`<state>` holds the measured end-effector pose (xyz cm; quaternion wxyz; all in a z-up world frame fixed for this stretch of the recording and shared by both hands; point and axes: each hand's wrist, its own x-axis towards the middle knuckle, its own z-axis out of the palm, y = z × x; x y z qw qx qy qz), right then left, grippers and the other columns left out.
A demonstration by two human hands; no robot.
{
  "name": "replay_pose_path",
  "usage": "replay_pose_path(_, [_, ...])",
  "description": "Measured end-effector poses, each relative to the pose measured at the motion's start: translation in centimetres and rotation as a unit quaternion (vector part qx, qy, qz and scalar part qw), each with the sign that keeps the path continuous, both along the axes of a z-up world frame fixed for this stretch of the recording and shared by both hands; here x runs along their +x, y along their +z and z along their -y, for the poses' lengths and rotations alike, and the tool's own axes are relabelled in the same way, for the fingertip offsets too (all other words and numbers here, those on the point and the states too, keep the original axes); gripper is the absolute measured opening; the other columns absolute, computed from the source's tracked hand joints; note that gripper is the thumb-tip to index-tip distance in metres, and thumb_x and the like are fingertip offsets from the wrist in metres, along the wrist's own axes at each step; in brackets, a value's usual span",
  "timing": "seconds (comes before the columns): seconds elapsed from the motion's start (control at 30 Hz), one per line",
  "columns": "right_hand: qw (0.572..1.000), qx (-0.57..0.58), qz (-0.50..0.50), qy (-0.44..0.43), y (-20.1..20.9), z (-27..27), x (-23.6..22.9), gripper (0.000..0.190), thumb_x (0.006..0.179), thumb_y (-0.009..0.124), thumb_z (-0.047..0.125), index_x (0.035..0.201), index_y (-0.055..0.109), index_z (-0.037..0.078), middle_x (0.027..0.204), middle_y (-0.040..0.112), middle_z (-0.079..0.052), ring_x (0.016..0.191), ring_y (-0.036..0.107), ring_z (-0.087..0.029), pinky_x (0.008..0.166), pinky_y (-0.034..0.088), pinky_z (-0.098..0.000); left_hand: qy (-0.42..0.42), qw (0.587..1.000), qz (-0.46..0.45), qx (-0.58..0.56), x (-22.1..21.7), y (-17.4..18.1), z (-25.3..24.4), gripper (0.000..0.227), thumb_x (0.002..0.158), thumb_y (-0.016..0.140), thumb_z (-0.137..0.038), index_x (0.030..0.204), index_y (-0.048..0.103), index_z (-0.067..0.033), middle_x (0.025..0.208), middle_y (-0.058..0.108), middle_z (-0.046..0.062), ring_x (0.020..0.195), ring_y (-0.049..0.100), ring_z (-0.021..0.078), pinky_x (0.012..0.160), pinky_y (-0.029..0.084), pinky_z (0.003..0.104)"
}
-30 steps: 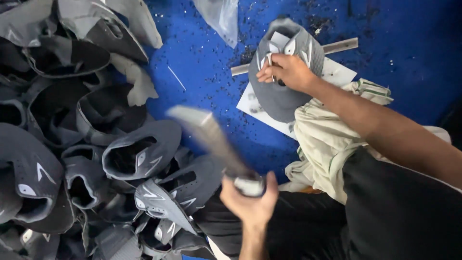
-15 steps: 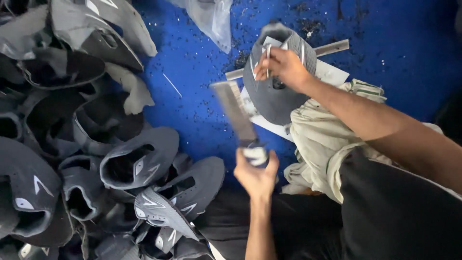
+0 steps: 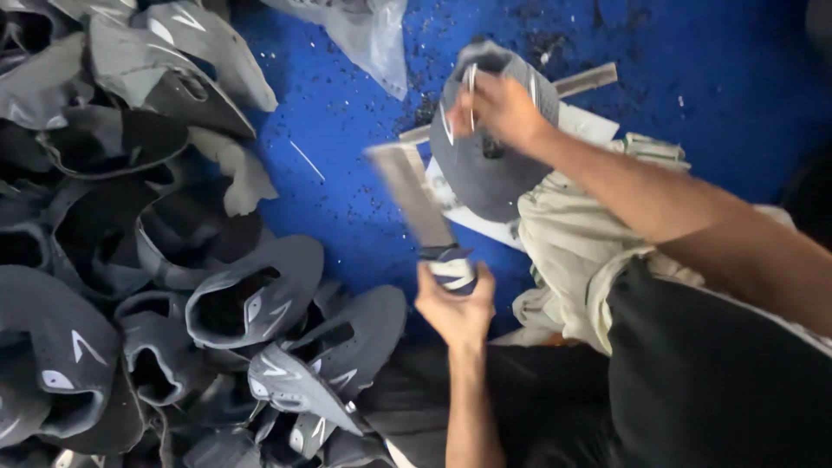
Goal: Punching holes in shoe upper components using a mallet and a punch tool.
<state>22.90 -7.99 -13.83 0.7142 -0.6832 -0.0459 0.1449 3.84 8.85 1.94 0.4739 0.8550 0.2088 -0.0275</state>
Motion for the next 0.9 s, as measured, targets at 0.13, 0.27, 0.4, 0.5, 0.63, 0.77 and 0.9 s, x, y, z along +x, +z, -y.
replay_pose_path(0.13, [0.996, 0.053, -0.071, -0.024, -1.3, 0.0, 1.6, 0.017, 0.106, 0.05, 0.008, 0.104, 0.063, -0.003, 0.101, 0.078, -0.01, 0.092, 0.078, -0.02, 0.082, 0.063, -0.0335, 0.011, 0.977, 0.202, -0.071, 1.2, 4.8, -0.5, 0.035, 0.073, 0.083, -0.02, 0.089, 0.057, -0.0041, 0.071, 0.063, 0.005, 0.057, 0.06, 0.021, 0.059, 0.052, 0.029])
replay_pose_path(0.27, [0.973, -0.129, 0.181, -0.055, 0.1, -0.7, -1.4, 0.017, 0.101, 0.054, 0.001, 0.106, 0.07, -0.002, 0.103, 0.078, -0.014, 0.094, 0.077, -0.023, 0.083, 0.061, -0.0364, -0.066, 0.934, 0.349, -0.032, 1.3, -4.0, -1.2, 0.031, 0.078, 0.078, -0.019, 0.089, 0.052, -0.0065, 0.075, 0.062, 0.004, 0.064, 0.06, 0.0237, 0.073, 0.054, 0.032])
replay_pose_path(0.4, [0.877, -0.369, 0.306, 0.042, -2.2, 0.0, -1.4, 0.031, 0.077, 0.063, -0.006, 0.106, 0.071, 0.0, 0.094, 0.075, -0.019, 0.09, 0.073, -0.033, 0.081, 0.06, -0.0417, -0.074, 0.985, 0.137, 0.077, 1.1, -5.5, 0.0, 0.03, 0.073, 0.081, -0.018, 0.089, 0.061, -0.0037, 0.075, 0.064, 0.006, 0.068, 0.065, 0.024, 0.07, 0.053, 0.032])
replay_pose_path(0.5, [0.999, 0.012, 0.006, -0.034, 0.1, 0.3, 1.2, 0.013, 0.105, 0.058, 0.003, 0.105, 0.07, -0.004, 0.098, 0.076, -0.016, 0.092, 0.075, -0.023, 0.084, 0.061, -0.0358, -0.016, 0.999, 0.0, 0.038, 1.3, -0.2, 0.6, 0.036, 0.07, 0.084, -0.021, 0.095, 0.065, -0.0031, 0.075, 0.07, 0.004, 0.067, 0.068, 0.0205, 0.063, 0.055, 0.029])
replay_pose_path(0.63, [0.991, 0.081, -0.075, -0.074, -0.5, 0.3, 2.7, 0.013, 0.105, 0.053, 0.005, 0.107, 0.063, -0.003, 0.108, 0.077, -0.011, 0.096, 0.078, -0.018, 0.086, 0.065, -0.033, 0.01, 0.983, 0.171, -0.064, 1.7, 6.3, 0.3, 0.038, 0.068, 0.084, -0.02, 0.095, 0.061, -0.0069, 0.074, 0.069, 0.003, 0.062, 0.066, 0.0182, 0.062, 0.055, 0.028])
replay_pose_path(0.77, [0.977, -0.158, 0.117, -0.076, -0.4, -0.5, 0.5, 0.017, 0.101, 0.056, 0.001, 0.111, 0.07, 0.0, 0.104, 0.079, -0.01, 0.095, 0.077, -0.018, 0.086, 0.062, -0.0335, -0.032, 0.93, 0.343, -0.128, 2.6, -0.8, -0.7, 0.032, 0.073, 0.08, -0.015, 0.094, 0.056, -0.0108, 0.077, 0.065, 0.004, 0.066, 0.065, 0.0176, 0.064, 0.053, 0.027])
replay_pose_path(0.9, [0.888, -0.322, 0.329, -0.017, -0.6, -0.2, 0.0, 0.034, 0.095, 0.057, 0.001, 0.125, 0.073, 0.005, 0.112, 0.077, -0.015, 0.093, 0.073, -0.027, 0.078, 0.061, -0.0355, -0.086, 0.98, 0.164, 0.078, 2.5, -5.8, 0.1, 0.033, 0.071, 0.084, -0.016, 0.093, 0.062, -0.0054, 0.078, 0.067, 0.011, 0.069, 0.07, 0.028, 0.066, 0.053, 0.034])
